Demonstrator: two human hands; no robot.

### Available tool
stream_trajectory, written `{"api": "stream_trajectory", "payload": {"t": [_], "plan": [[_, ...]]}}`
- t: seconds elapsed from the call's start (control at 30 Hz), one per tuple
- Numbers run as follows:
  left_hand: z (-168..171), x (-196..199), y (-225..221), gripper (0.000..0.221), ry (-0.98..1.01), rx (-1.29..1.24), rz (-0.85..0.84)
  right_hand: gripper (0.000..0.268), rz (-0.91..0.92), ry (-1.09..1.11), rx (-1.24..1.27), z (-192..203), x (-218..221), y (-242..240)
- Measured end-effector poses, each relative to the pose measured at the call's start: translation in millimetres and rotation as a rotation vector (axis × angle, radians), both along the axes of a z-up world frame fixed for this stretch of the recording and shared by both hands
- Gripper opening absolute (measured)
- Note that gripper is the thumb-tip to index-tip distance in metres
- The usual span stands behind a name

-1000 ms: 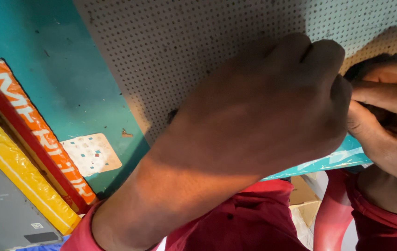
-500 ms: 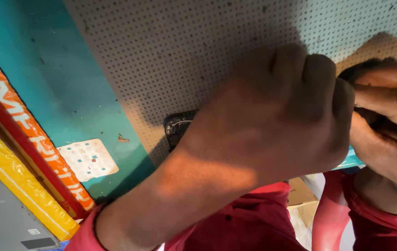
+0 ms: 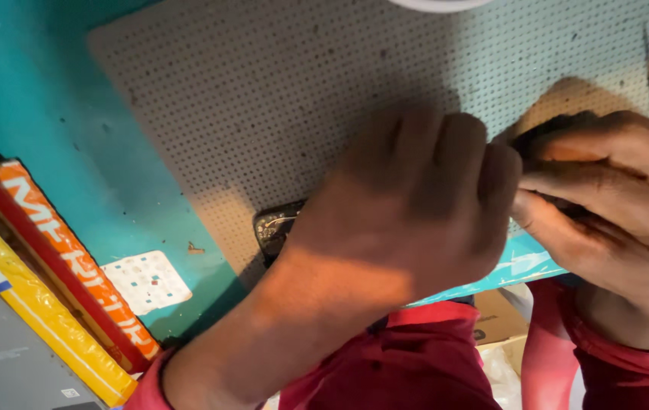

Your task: The person uses tweezers to remove and reposition small components on a disassembled smartphone motherboard. They carefully lift a ribbon cable and place it into a connector, then adjust other parts on the board using the tweezers.

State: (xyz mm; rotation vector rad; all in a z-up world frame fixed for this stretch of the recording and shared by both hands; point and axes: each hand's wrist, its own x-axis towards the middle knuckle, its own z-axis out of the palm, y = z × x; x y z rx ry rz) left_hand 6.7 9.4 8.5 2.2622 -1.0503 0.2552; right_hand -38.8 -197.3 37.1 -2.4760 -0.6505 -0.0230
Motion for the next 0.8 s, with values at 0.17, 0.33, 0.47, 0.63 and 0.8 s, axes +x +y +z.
{"api": "stream_trajectory", "payload": {"t": [0.17, 0.33, 0.47, 0.63, 0.8], "plan": [[8, 7, -1, 0.009, 0.034, 0.024, -0.029, 0.027, 0.013, 0.02, 0.059, 8, 5, 4], [13, 12, 0, 0.012, 0.093, 0.025, -0.064, 0.025, 0.068, -0.023, 0.047, 8, 9, 3], [9, 13, 1, 0.014, 0.15, -0.053, -0.053, 0.023, -0.025, 0.029, 0.078, 9, 4, 8], [7, 13, 4, 0.017, 0.225, -0.1, -0.054, 0.026, -0.121, 0.096, 0.018, 4, -6, 4], [7, 15, 8, 0.019, 0.254, -0.125, -0.054, 0.03, -0.238, 0.158, 0.004, -2, -19, 3]]}}
